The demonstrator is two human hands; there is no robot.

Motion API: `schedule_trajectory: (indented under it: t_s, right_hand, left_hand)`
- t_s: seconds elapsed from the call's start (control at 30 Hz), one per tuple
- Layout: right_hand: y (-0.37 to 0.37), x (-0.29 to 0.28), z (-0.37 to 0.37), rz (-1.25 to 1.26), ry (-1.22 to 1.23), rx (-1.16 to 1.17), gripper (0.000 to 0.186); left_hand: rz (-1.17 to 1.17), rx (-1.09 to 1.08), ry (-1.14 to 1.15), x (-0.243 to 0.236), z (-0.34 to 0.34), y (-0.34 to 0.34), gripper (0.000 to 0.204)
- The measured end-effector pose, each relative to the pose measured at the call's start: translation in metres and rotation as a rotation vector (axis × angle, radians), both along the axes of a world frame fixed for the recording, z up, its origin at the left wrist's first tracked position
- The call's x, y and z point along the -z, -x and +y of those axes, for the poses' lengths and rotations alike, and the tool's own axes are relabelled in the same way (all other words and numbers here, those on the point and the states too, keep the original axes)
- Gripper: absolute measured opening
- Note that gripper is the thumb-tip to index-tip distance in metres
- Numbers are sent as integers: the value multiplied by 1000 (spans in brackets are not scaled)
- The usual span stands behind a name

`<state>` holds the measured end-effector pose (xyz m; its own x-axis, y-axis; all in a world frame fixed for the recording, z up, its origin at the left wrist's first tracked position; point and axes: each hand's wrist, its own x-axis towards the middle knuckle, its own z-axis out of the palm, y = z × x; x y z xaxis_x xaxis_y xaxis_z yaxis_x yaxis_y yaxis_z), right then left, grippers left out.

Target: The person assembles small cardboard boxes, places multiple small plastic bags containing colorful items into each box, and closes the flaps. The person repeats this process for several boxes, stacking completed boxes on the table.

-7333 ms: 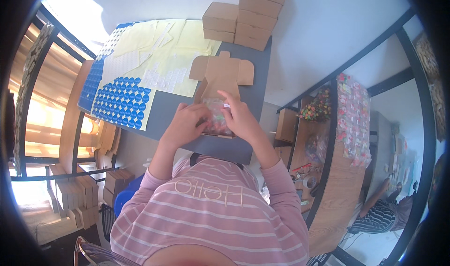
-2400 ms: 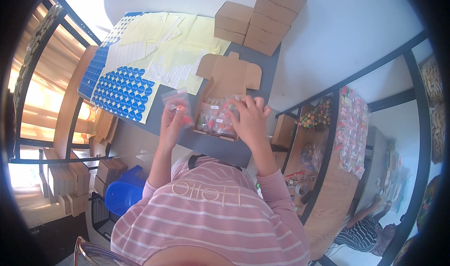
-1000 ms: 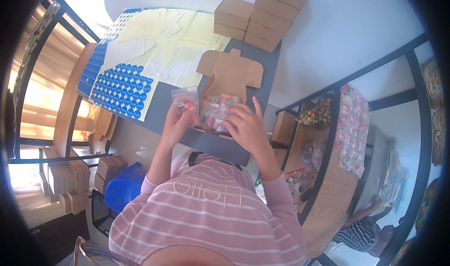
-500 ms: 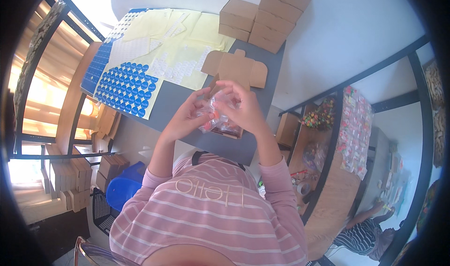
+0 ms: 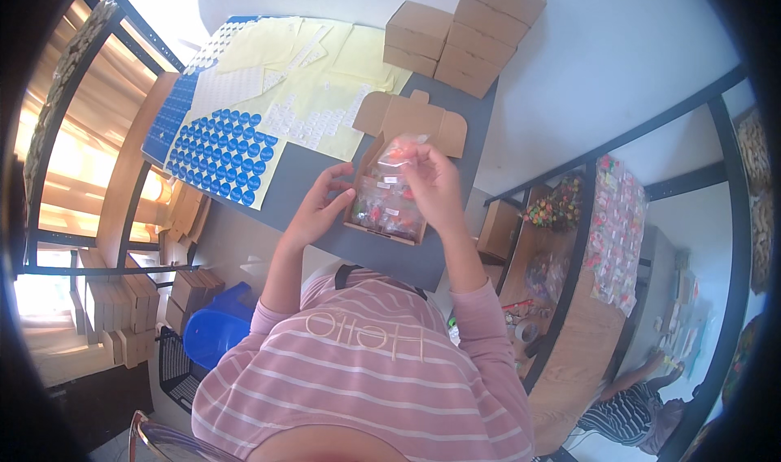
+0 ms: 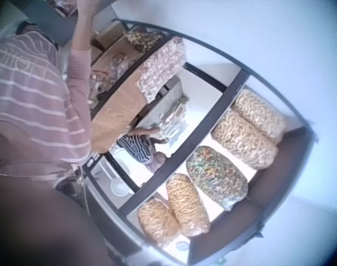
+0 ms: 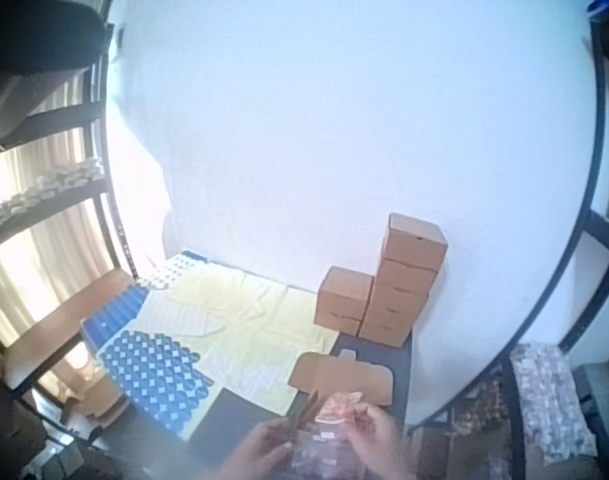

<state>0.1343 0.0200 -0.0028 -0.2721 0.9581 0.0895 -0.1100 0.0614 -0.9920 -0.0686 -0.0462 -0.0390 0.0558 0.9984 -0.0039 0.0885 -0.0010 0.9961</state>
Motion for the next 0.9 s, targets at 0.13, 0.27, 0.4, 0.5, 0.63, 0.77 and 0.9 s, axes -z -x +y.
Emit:
schedule_trajectory:
  t_s: [0.13, 0.27, 0.4, 0.5, 0.63, 0.77, 0.9]
  right_hand:
    - [9, -9, -29, -440, 24, -152, 28]
    - [7, -20, -31, -814, -181, -128, 31]
    - [11, -17, -11, -944, -148, -32, 34]
    - [18, -3, 10, -992, -231, 59, 33]
    - [22, 12, 36, -1039, -260, -77, 32]
    - [17, 12, 50, -810, -87, -225, 29]
    - [16, 10, 50, -594, -18, -146, 28]
  left_hand:
    - [30, -31, -24, -2, -1, -3, 50]
    - [138, 5, -47, -13, -3, -6, 48]
    - [168, 1, -22, -25, -4, -12, 49]
    - [573, -99, -239, -34, -9, -19, 47]
    - [749, -66, -334, -45, -16, -29, 33]
    - [830, -67, -420, -49, -14, -34, 23]
    - [859, -118, -457, -50, -20, -29, 15]
